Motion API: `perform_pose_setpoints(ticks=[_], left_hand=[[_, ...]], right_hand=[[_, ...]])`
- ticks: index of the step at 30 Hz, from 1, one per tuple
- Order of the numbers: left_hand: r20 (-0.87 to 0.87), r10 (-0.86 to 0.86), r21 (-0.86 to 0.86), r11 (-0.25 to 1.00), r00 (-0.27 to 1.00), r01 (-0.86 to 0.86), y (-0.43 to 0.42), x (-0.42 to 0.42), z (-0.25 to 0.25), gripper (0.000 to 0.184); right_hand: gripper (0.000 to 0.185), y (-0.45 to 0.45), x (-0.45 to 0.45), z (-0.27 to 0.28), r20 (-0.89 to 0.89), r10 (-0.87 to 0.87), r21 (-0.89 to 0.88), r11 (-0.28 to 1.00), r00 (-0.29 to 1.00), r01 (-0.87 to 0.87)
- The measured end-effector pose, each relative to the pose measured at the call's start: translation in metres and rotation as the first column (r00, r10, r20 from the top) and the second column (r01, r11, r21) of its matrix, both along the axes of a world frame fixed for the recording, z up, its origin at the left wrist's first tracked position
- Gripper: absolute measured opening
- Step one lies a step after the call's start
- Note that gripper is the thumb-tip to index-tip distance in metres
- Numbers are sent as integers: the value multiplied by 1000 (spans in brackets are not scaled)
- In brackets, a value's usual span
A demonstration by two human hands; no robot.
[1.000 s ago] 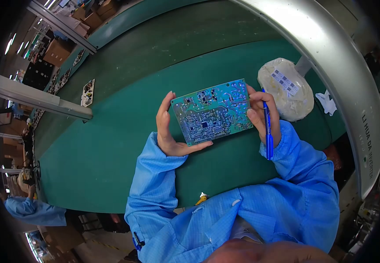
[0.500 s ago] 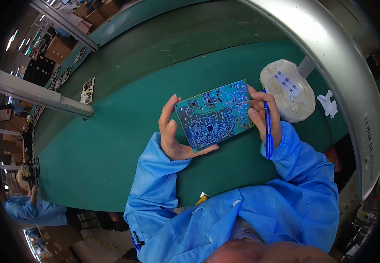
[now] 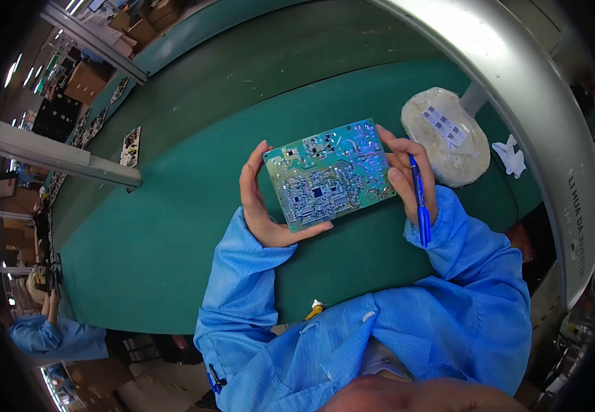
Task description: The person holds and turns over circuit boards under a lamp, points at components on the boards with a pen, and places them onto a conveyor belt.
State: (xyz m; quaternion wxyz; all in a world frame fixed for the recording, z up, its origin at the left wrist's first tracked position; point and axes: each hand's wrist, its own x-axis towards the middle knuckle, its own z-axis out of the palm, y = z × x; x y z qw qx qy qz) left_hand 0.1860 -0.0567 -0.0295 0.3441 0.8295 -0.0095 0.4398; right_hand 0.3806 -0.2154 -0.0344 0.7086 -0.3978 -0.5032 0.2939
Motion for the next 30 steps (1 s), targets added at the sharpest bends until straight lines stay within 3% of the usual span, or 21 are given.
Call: perform_pose_setpoints(ticks=[17,30], left_hand=[[-57,33,88,996,998,-28,16,12,-24,132],[-26,28,27,999,999,-28,16,18,-30,133]], right_hand=[[38,-4,11,-12,145,-102,59,994,984,94],[40,-1,22,-20,86,-8,79,997,996,1]])
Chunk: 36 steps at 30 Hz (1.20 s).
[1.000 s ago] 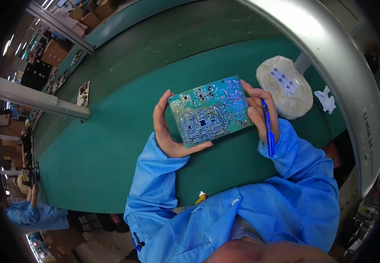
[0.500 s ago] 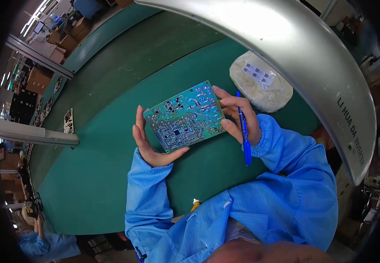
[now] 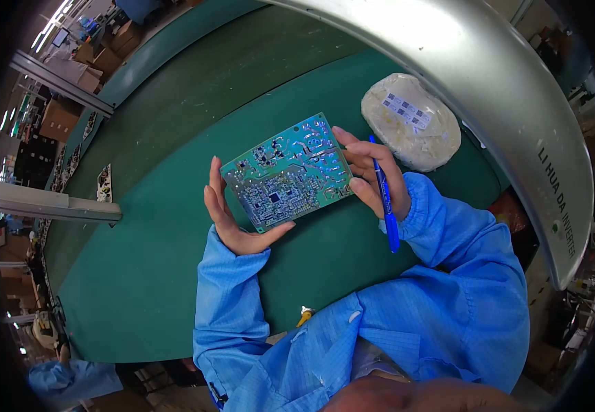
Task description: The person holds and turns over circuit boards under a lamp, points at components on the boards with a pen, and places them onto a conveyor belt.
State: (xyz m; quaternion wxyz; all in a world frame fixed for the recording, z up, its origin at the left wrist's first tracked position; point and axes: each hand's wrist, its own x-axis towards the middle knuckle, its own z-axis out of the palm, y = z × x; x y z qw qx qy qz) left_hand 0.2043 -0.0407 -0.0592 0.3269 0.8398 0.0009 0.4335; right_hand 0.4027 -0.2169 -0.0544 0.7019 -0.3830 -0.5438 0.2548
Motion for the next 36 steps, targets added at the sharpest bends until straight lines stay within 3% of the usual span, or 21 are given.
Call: perform_pose_setpoints(ticks=[12,16,19,27,36], left_hand=[[30,-8,-57,998,1000,10,-5,9,-2,134],[15,25,-11,1000,1000,-25,-8,13,3,134],[28,23,-2,1000,999,-23,-9,15,3,134],[14,25,7,1000,1000,-26,-14,19,9,133],[-104,58,43,998,993,-54,-26,27,29,134]], right_hand=[[41,-5,9,5,-39,42,-13,999,998,-43],[40,-6,15,5,-49,68,-17,997,996,-69],[43,-7,16,7,45,35,-54,998,998,-32],[41,-8,23,4,10,63,6,998,998,-63],[42,-12,36,2,80,-20,-50,998,997,24]])
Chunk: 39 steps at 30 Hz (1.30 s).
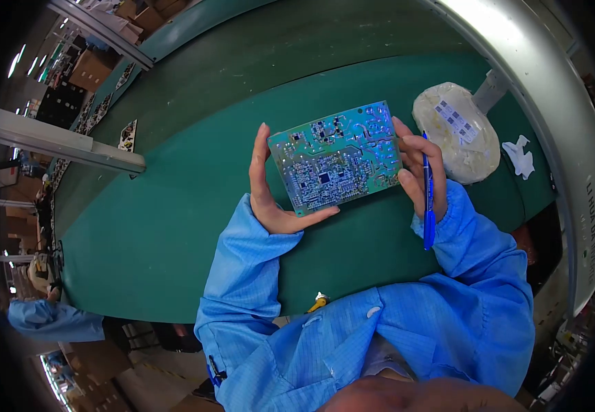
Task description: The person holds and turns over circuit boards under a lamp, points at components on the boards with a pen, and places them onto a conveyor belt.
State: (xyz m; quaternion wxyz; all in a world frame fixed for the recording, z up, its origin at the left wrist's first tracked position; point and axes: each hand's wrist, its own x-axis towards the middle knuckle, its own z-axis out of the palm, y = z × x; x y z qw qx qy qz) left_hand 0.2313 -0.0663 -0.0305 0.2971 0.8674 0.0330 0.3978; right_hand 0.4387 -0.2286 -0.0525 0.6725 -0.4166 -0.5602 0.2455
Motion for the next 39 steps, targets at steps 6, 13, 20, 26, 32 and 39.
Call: perform_pose_setpoints(ticks=[6,13,20,26,32,39], left_hand=[[56,10,42,999,998,-12,-2,3,-6,135],[7,35,-24,999,999,-34,-10,7,3,136],[71,10,-39,999,997,-8,-5,12,-7,133],[111,-13,-150,988,994,30,-5,17,-12,131],[148,-44,-266,961,988,83,-4,20,-16,133],[126,-11,-295,954,992,48,-3,21,-19,131]], right_hand=[[43,-2,5,-1,55,-75,-43,996,996,77],[55,-6,11,8,95,-49,-71,996,994,56],[63,-7,15,8,30,18,-52,998,999,-16],[68,-8,20,4,22,30,-71,997,999,-29],[65,-8,21,6,42,22,-70,997,999,-19],[62,-6,23,2,51,-4,-44,999,999,6]])
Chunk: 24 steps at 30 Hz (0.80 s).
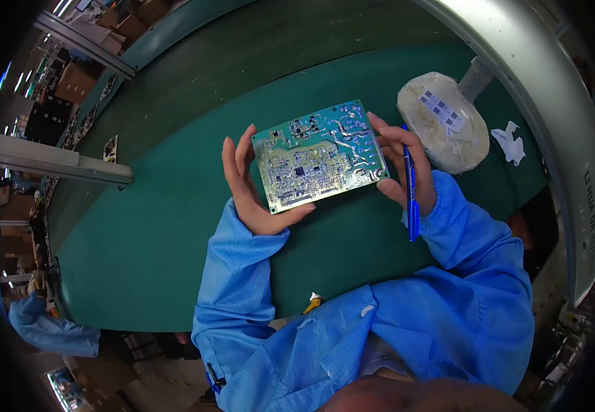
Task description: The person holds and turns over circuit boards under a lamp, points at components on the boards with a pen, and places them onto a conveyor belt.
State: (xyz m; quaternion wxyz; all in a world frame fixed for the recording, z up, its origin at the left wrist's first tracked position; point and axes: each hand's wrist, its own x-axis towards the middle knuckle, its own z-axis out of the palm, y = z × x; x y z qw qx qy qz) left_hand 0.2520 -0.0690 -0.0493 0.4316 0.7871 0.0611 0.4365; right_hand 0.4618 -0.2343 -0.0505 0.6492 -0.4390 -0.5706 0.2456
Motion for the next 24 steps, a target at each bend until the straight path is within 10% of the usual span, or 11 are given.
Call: perform_pose_setpoints(ticks=[24], left_hand=[[-32,-16,-164,986,999,11,-1,11,2,126]], right_hand=[[76,7,14,-2,-9,-92,-63,994,996,92]])
